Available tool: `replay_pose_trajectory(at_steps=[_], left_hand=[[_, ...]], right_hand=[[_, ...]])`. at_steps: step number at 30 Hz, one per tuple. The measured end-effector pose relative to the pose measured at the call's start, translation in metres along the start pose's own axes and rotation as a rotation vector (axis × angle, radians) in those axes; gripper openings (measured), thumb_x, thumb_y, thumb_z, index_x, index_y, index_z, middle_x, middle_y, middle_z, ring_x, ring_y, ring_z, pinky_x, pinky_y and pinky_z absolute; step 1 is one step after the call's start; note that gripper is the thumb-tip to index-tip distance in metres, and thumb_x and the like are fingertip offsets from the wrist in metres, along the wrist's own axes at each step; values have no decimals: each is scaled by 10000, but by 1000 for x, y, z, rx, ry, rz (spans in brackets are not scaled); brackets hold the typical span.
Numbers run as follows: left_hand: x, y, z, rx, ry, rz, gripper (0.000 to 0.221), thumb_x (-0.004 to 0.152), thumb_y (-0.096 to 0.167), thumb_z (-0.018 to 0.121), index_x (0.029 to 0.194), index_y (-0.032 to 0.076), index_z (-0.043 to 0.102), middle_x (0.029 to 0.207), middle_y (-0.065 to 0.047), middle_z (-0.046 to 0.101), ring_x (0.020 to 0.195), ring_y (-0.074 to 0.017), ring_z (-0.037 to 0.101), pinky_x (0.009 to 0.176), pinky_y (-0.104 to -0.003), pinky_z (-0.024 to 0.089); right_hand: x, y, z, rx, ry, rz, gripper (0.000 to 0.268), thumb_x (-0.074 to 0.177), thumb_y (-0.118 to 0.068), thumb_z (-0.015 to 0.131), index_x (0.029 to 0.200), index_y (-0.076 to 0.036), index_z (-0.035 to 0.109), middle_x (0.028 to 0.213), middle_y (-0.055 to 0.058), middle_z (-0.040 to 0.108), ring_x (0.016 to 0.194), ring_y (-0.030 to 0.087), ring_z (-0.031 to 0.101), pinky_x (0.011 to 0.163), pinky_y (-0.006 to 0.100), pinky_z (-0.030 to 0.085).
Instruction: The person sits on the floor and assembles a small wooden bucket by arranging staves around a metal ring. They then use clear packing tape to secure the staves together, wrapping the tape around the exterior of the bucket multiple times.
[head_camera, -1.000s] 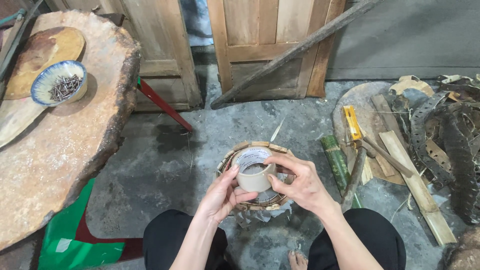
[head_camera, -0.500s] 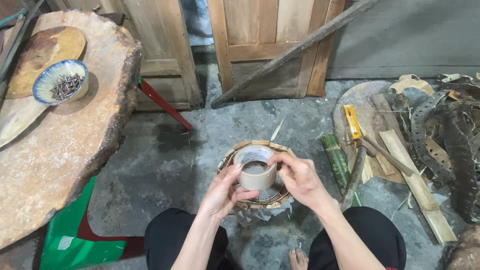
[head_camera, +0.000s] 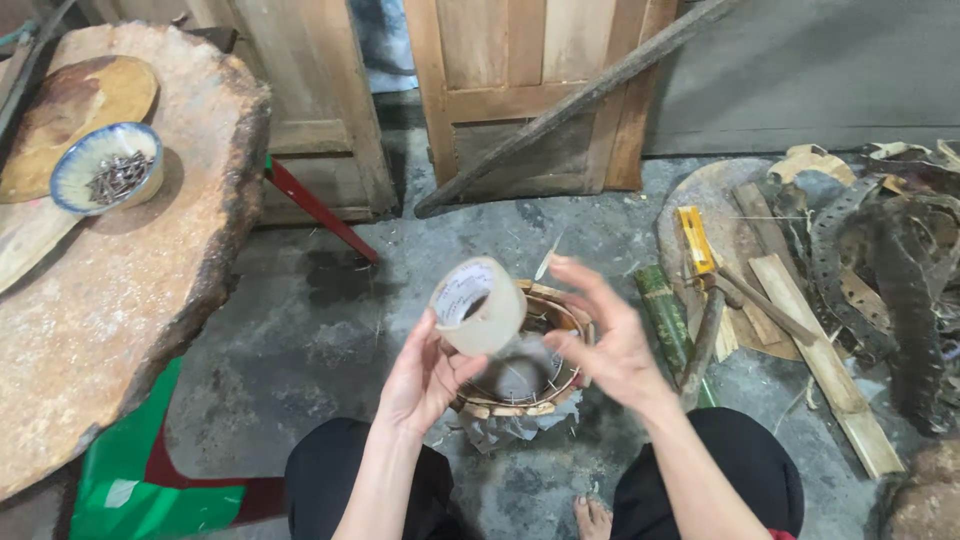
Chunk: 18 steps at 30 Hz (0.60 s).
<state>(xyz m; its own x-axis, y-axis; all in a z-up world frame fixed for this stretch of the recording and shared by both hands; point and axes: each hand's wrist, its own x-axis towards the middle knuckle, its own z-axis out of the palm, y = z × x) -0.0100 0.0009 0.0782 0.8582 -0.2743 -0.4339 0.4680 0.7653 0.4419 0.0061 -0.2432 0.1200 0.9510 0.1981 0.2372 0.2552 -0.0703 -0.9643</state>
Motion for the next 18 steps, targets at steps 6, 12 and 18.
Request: replay_pose_trajectory(at_steps=[6, 12, 18], left_hand=[[13, -20, -6, 74, 116, -67, 486, 936, 297, 639, 1363, 88, 538, 1147, -241, 632, 821, -402, 729, 665, -438, 646], [15, -14, -12, 247, 204, -76, 524, 924, 391, 628, 1338, 71, 597, 1051, -199, 673, 785, -362, 722, 652, -401, 628], [6, -7, 5, 350, 254, -29, 556, 905, 358, 635, 1363, 45, 595, 1052, -232, 671, 843, -380, 717, 663, -420, 624]], right_hand=[[-5, -4, 9, -161, -126, 13, 742, 793, -359, 829, 1445, -169, 529, 1393, 83, 633, 1269, 207, 613, 1050, 334, 485], [-8, -6, 9, -39, -139, -64, 611, 876, -167, 777, 1430, -74, 536, 1443, 134, 546, 1368, 250, 557, 1146, 368, 489], [-8, 3, 13, -241, -202, -119, 637, 866, -173, 730, 1454, -60, 512, 1497, 167, 572, 1400, 291, 539, 1167, 412, 424]])
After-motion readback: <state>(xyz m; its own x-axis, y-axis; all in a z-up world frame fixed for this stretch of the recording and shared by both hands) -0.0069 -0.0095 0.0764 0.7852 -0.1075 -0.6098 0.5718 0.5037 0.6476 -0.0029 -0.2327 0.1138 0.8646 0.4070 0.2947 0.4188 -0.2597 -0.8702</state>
